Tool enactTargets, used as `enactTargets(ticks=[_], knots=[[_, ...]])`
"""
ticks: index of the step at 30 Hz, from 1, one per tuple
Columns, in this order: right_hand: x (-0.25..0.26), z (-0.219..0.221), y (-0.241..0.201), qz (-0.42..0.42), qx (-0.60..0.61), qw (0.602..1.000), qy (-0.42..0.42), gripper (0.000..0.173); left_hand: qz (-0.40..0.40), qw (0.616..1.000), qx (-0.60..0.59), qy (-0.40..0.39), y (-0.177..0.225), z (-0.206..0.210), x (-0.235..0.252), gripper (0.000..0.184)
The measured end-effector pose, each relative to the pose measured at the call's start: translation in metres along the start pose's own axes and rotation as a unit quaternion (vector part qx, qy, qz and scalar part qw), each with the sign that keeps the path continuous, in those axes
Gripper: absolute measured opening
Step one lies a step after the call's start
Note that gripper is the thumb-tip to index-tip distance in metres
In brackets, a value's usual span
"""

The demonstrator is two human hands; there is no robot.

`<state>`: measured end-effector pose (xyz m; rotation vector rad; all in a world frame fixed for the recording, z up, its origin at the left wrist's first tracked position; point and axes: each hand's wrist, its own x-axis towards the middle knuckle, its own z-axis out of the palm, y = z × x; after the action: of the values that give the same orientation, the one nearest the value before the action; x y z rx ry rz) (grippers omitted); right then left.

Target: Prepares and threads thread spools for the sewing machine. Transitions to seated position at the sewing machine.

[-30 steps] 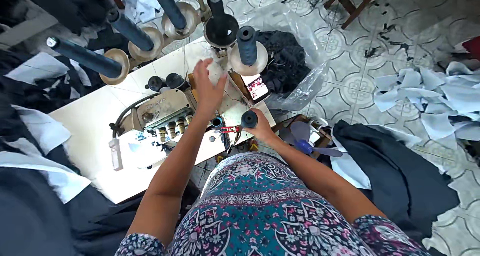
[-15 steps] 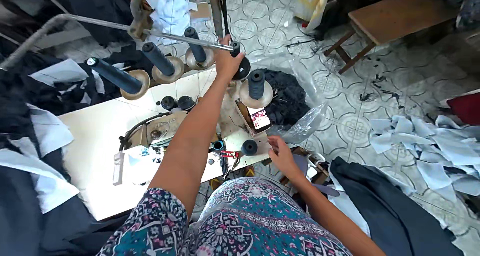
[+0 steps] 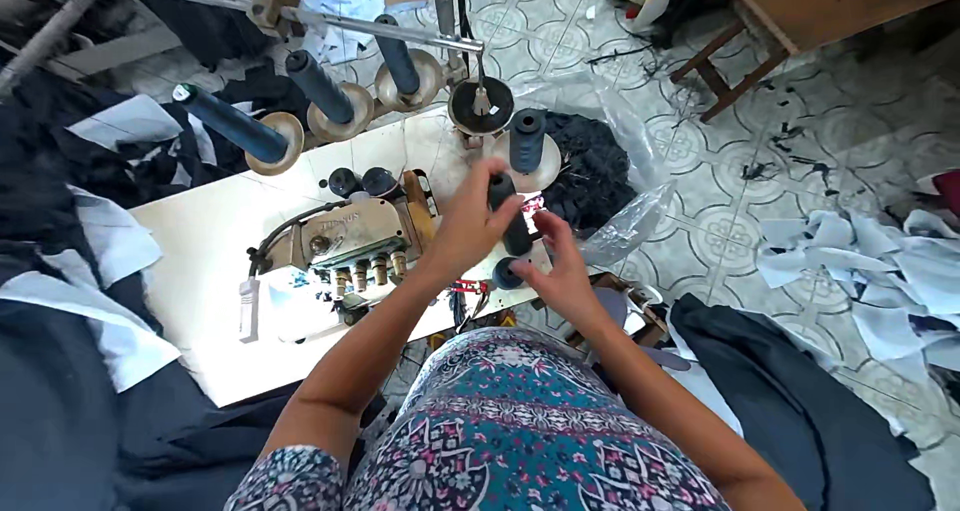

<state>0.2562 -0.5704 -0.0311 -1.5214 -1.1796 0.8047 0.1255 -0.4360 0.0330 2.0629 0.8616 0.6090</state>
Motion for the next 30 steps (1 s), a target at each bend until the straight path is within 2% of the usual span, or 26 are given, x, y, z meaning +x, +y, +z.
enactTargets(ticks=[1, 2, 4, 5, 6, 8, 9, 10, 12, 14, 16, 18, 19, 20, 21, 23, 25, 27, 30], knots=[[0.001, 0.004, -0.003, 0.015, 0.018, 0.999, -0.025, 0.084, -0.02, 0.998, -0.047, -0.031, -0.001, 0.004, -0.011, 0.046], [0.001, 0.007, -0.006, 0.036, 0.052, 0.997, -0.05, 0.078, -0.036, 0.994, -0.085, -0.054, -0.003, 0.008, -0.019, 0.048], [-0.004, 0.014, -0.01, 0.098, 0.158, 0.978, -0.091, 0.055, -0.033, 0.994, -0.086, -0.052, -0.005, 0.012, -0.032, 0.057], [-0.009, 0.016, -0.01, 0.127, 0.195, 0.967, -0.106, 0.047, 0.003, 0.998, -0.05, -0.036, -0.005, 0.012, -0.04, 0.061], [-0.015, 0.017, -0.006, 0.142, 0.208, 0.961, -0.116, 0.042, 0.077, 0.997, 0.003, -0.007, -0.01, 0.015, -0.046, 0.061], [-0.03, 0.013, 0.005, 0.129, 0.189, 0.964, -0.132, 0.037, 0.265, 0.958, 0.09, 0.056, -0.02, 0.019, -0.05, 0.047], [-0.036, 0.009, 0.008, 0.115, 0.168, 0.969, -0.138, 0.037, 0.317, 0.942, 0.094, 0.048, -0.018, 0.02, -0.049, 0.045], [-0.043, 0.003, 0.01, 0.108, 0.149, 0.973, -0.143, 0.036, 0.328, 0.94, 0.09, 0.012, -0.013, 0.019, -0.048, 0.047], [-0.055, -0.007, 0.014, 0.102, 0.129, 0.976, -0.14, 0.041, 0.263, 0.96, 0.008, -0.096, -0.007, 0.017, -0.042, 0.044], [-0.065, -0.016, 0.02, 0.084, 0.162, 0.975, -0.125, 0.044, 0.174, 0.953, -0.18, -0.169, -0.008, 0.017, -0.036, 0.038], [-0.075, -0.022, 0.029, 0.064, 0.288, 0.95, -0.103, 0.04, 0.116, 0.907, -0.365, -0.174, -0.011, 0.021, -0.036, 0.046], [-0.079, -0.028, 0.027, 0.047, 0.404, 0.911, -0.074, 0.042, 0.068, 0.872, -0.464, -0.141, -0.009, 0.024, -0.04, 0.044], [-0.078, -0.031, 0.023, 0.038, 0.425, 0.903, -0.054, 0.043, 0.067, 0.885, -0.445, -0.122, -0.009, 0.026, -0.042, 0.043], [-0.075, -0.032, 0.018, 0.027, 0.421, 0.906, -0.038, 0.044, 0.077, 0.917, -0.376, -0.107, -0.009, 0.026, -0.042, 0.04], [-0.072, -0.033, 0.013, 0.019, 0.394, 0.919, -0.025, 0.046, 0.084, 0.949, -0.286, -0.104, -0.009, 0.026, -0.041, 0.034], [-0.066, -0.032, 0.001, 0.014, 0.308, 0.951, -0.015, 0.053, 0.061, 0.98, -0.141, -0.127, -0.002, 0.022, -0.034, 0.034], [-0.058, -0.032, -0.013, 0.008, 0.214, 0.977, -0.017, 0.058, 0.074, 0.988, -0.028, -0.136, 0.007, 0.016, -0.023, 0.033], [-0.047, -0.032, -0.026, -0.005, 0.127, 0.992, -0.001, 0.052, 0.139, 0.982, 0.058, -0.115, 0.01, 0.012, -0.015, 0.036], [-0.027, -0.034, -0.036, -0.023, 0.052, 0.998, 0.038, 0.04, 0.201, 0.975, 0.077, -0.058, 0.019, 0.01, -0.015, 0.043]])
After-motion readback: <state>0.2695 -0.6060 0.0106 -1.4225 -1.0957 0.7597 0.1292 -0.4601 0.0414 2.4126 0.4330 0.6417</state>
